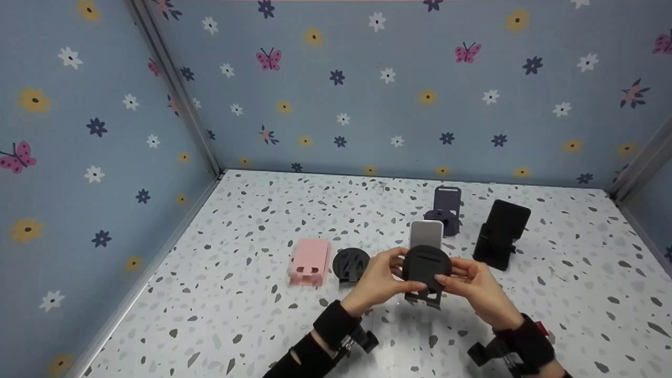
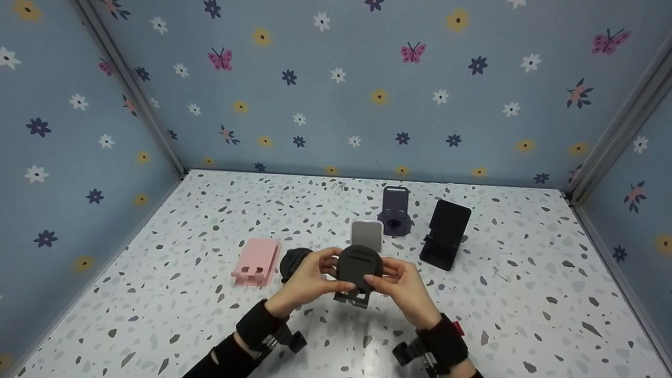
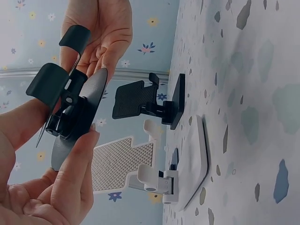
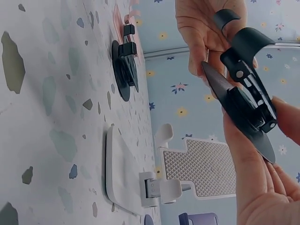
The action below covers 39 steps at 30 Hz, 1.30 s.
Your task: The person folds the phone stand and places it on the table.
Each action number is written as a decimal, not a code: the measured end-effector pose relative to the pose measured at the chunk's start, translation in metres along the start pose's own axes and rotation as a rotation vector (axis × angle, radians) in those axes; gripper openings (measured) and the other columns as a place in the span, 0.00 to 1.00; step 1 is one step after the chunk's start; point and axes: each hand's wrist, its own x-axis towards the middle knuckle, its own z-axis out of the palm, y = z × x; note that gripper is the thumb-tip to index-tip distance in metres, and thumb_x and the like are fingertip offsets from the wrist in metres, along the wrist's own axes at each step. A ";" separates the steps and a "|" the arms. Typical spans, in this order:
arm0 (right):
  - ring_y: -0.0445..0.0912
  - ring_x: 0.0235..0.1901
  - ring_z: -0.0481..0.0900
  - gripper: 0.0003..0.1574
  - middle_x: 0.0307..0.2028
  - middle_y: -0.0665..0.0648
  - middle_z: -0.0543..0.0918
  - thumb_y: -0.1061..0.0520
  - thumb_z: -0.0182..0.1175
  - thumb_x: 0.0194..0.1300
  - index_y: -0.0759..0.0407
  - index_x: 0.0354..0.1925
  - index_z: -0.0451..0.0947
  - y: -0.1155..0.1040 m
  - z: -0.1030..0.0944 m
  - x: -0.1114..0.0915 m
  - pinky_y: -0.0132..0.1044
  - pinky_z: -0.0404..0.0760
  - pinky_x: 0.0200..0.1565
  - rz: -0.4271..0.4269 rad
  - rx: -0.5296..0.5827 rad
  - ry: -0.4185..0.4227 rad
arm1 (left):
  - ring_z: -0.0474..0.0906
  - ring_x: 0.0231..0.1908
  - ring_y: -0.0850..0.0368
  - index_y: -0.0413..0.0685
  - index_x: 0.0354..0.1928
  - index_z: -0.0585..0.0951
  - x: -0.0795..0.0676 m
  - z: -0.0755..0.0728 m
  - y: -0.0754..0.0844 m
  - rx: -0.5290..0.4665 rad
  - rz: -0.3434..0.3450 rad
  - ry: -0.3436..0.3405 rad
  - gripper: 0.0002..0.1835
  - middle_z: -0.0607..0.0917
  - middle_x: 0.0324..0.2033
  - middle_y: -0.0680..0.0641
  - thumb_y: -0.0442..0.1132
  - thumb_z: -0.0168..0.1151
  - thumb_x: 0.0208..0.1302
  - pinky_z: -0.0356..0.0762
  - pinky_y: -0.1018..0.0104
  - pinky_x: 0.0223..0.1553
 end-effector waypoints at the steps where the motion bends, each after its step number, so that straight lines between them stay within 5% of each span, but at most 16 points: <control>1: 0.42 0.44 0.87 0.33 0.46 0.52 0.87 0.66 0.60 0.67 0.85 0.63 0.61 0.000 0.000 0.000 0.33 0.86 0.48 -0.001 0.000 0.001 | 0.80 0.31 0.65 0.43 0.51 0.80 0.000 0.000 0.000 0.002 0.003 0.001 0.25 0.89 0.39 0.42 0.37 0.78 0.49 0.81 0.73 0.38; 16: 0.42 0.43 0.87 0.30 0.44 0.50 0.89 0.68 0.61 0.66 0.84 0.60 0.65 0.003 0.001 0.001 0.32 0.86 0.47 -0.023 -0.008 0.019 | 0.81 0.30 0.65 0.42 0.49 0.80 0.001 0.002 -0.004 -0.012 0.022 0.012 0.24 0.89 0.38 0.40 0.35 0.78 0.49 0.82 0.73 0.35; 28: 0.41 0.44 0.87 0.34 0.45 0.52 0.87 0.65 0.62 0.66 0.83 0.63 0.62 -0.006 -0.001 -0.002 0.33 0.86 0.48 0.025 -0.061 0.007 | 0.84 0.33 0.62 0.44 0.46 0.80 0.002 -0.002 0.000 -0.085 -0.061 -0.044 0.19 0.88 0.36 0.45 0.35 0.76 0.51 0.83 0.71 0.36; 32: 0.40 0.44 0.86 0.35 0.48 0.61 0.86 0.63 0.62 0.67 0.81 0.64 0.63 -0.011 0.000 -0.004 0.33 0.85 0.49 0.007 -0.155 0.027 | 0.86 0.34 0.58 0.42 0.45 0.80 0.002 -0.005 0.003 -0.147 -0.076 -0.058 0.17 0.89 0.37 0.41 0.34 0.74 0.54 0.85 0.68 0.35; 39: 0.51 0.53 0.84 0.29 0.56 0.67 0.82 0.58 0.64 0.66 0.68 0.63 0.74 -0.021 0.006 -0.008 0.39 0.86 0.51 -0.150 -0.573 0.138 | 0.87 0.36 0.56 0.40 0.50 0.80 -0.002 -0.020 0.012 -0.139 -0.050 -0.044 0.19 0.88 0.40 0.39 0.35 0.73 0.57 0.86 0.67 0.37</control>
